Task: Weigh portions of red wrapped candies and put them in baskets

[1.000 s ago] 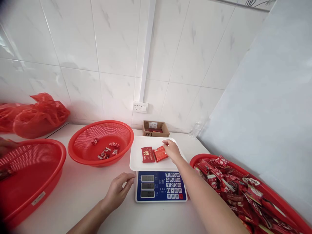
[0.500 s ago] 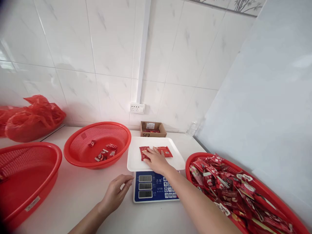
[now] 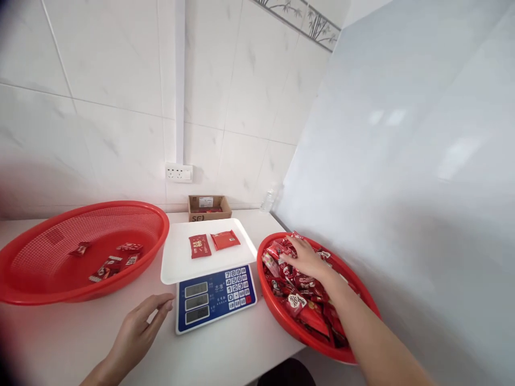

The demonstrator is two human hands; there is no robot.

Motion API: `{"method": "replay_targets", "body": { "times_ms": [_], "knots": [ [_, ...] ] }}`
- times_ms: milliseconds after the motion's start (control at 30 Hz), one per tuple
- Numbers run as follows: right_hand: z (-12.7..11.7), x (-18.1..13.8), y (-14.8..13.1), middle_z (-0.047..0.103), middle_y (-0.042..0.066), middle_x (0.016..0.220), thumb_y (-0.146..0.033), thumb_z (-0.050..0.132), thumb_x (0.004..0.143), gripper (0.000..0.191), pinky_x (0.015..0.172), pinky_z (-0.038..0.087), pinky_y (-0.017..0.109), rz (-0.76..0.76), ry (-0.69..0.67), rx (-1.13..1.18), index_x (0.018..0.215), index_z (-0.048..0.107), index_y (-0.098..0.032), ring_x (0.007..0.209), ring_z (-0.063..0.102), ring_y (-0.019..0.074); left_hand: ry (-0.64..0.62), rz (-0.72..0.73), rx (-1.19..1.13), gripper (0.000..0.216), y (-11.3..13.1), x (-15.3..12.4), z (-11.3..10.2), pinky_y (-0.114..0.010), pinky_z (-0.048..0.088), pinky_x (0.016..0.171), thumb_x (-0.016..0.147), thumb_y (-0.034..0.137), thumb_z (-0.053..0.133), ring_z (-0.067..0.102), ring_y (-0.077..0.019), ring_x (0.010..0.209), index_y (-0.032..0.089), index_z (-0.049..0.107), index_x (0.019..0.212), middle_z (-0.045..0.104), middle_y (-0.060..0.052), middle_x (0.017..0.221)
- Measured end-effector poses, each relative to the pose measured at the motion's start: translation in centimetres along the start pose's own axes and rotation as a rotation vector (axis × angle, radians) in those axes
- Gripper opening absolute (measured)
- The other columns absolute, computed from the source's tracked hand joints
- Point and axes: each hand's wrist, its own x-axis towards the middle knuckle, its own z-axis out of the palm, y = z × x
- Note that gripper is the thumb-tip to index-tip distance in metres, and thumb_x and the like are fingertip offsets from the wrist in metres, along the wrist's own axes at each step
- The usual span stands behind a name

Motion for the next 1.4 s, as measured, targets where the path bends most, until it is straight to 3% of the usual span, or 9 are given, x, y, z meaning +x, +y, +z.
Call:
{"method": "replay_targets", "body": {
  "times_ms": [67, 133, 333, 667, 767, 933, 1133, 1233, 1400],
  "knots": [
    [-0.2, -2.0, 2.6, 0.039, 0.011, 0.141, -0.046, 0.061, 0.07, 0.071, 0.103, 0.032, 0.04, 0.0, -0.116, 0.024, 0.133, 0.041, -0.02, 0.129, 0.036, 0.0272, 0.0, 0.008, 0.004, 0.021, 0.2, 0.0, 0.1, -0.02, 0.052, 0.057, 0.088, 0.033, 0.046, 0.065, -0.0146, 0.066, 0.021, 0.063, 0.09, 0.069, -0.002, 0.076],
    [0.0, -3.7, 3.8, 0.044, 0.009, 0.138, -0.039, 0.064, 0.067, 0.065, 0.1, 0.035, 0.04, -0.015, -0.104, 0.013, 0.128, 0.047, -0.023, 0.124, 0.042, 0.0277, -0.005, 0.013, 0.007, 0.022, 0.3, 0.1, 0.1, -0.019, 0.052, 0.055, 0.088, 0.034, 0.045, 0.065, -0.0146, 0.065, 0.021, 0.063, 0.09, 0.069, -0.003, 0.076],
    [-0.8, -4.9, 3.7, 0.064, 0.003, 0.106, -0.029, 0.05, 0.074, 0.02, 0.087, 0.044, 0.035, -0.01, 0.053, 0.175, 0.09, 0.06, -0.025, 0.098, 0.059, 0.0219, -0.024, -0.004, 0.005, 0.021, -0.2, 0.0, 0.4, -0.017, 0.051, 0.054, 0.087, 0.035, 0.047, 0.066, -0.0138, 0.066, 0.021, 0.063, 0.09, 0.069, -0.002, 0.077],
    [-3.9, -3.3, 3.1, 0.069, 0.003, 0.087, -0.03, 0.046, 0.074, 0.017, 0.078, 0.046, 0.037, 0.216, 0.348, 0.172, 0.084, 0.06, -0.025, 0.084, 0.062, 0.0226, -0.022, -0.07, -0.019, 0.024, -0.5, -0.1, 0.2, -0.017, 0.05, 0.048, 0.085, 0.039, 0.049, 0.066, -0.015, 0.065, 0.022, 0.064, 0.091, 0.069, -0.002, 0.077],
    [-3.9, -2.1, 0.7, 0.068, 0.004, 0.088, -0.033, 0.045, 0.076, 0.021, 0.079, 0.046, 0.036, 0.206, 0.389, 0.243, 0.087, 0.06, -0.024, 0.083, 0.062, 0.0214, -0.015, -0.061, -0.02, 0.021, -0.2, -0.1, 0.2, -0.018, 0.051, 0.053, 0.086, 0.036, 0.048, 0.066, -0.0149, 0.067, 0.021, 0.064, 0.09, 0.069, -0.002, 0.078],
    [-1.7, 1.0, -6.9, 0.068, 0.003, 0.093, -0.034, 0.045, 0.079, 0.022, 0.082, 0.044, 0.033, -0.038, 0.319, 0.418, 0.092, 0.06, -0.024, 0.087, 0.061, 0.0199, -0.038, -0.076, -0.018, 0.022, 0.0, -0.2, 0.3, -0.024, 0.053, 0.062, 0.088, 0.032, 0.045, 0.065, -0.016, 0.07, 0.02, 0.063, 0.091, 0.068, -0.004, 0.078],
    [2.9, 3.9, -16.0, 0.07, 0.0, 0.091, -0.025, 0.047, 0.079, 0.023, 0.074, 0.046, 0.028, -0.325, -0.103, 0.447, 0.093, 0.064, -0.024, 0.081, 0.063, 0.0165, -0.042, -0.123, -0.012, 0.023, -0.3, -0.4, 0.2, -0.026, 0.053, 0.064, 0.089, 0.031, 0.042, 0.064, -0.016, 0.071, 0.02, 0.062, 0.094, 0.067, -0.005, 0.08],
    [4.9, 4.8, -17.8, 0.072, -0.001, 0.088, -0.015, 0.053, 0.072, 0.023, 0.073, 0.046, 0.027, -0.354, -0.18, 0.395, 0.084, 0.069, -0.025, 0.08, 0.064, 0.0171, -0.035, -0.122, -0.02, 0.022, -0.3, -0.3, 0.1, -0.026, 0.053, 0.064, 0.089, 0.03, 0.043, 0.064, -0.0158, 0.07, 0.02, 0.063, 0.092, 0.067, -0.005, 0.078],
    [5.4, 6.1, -17.5, 0.071, 0.002, 0.085, -0.014, 0.054, 0.071, 0.023, 0.076, 0.043, 0.03, -0.264, -0.038, 0.339, 0.084, 0.069, -0.025, 0.082, 0.063, 0.0205, -0.033, -0.125, -0.019, 0.021, -0.2, -0.2, 0.0, -0.025, 0.052, 0.064, 0.089, 0.027, 0.043, 0.063, -0.0157, 0.071, 0.02, 0.063, 0.091, 0.067, -0.004, 0.078]
  ]
}}
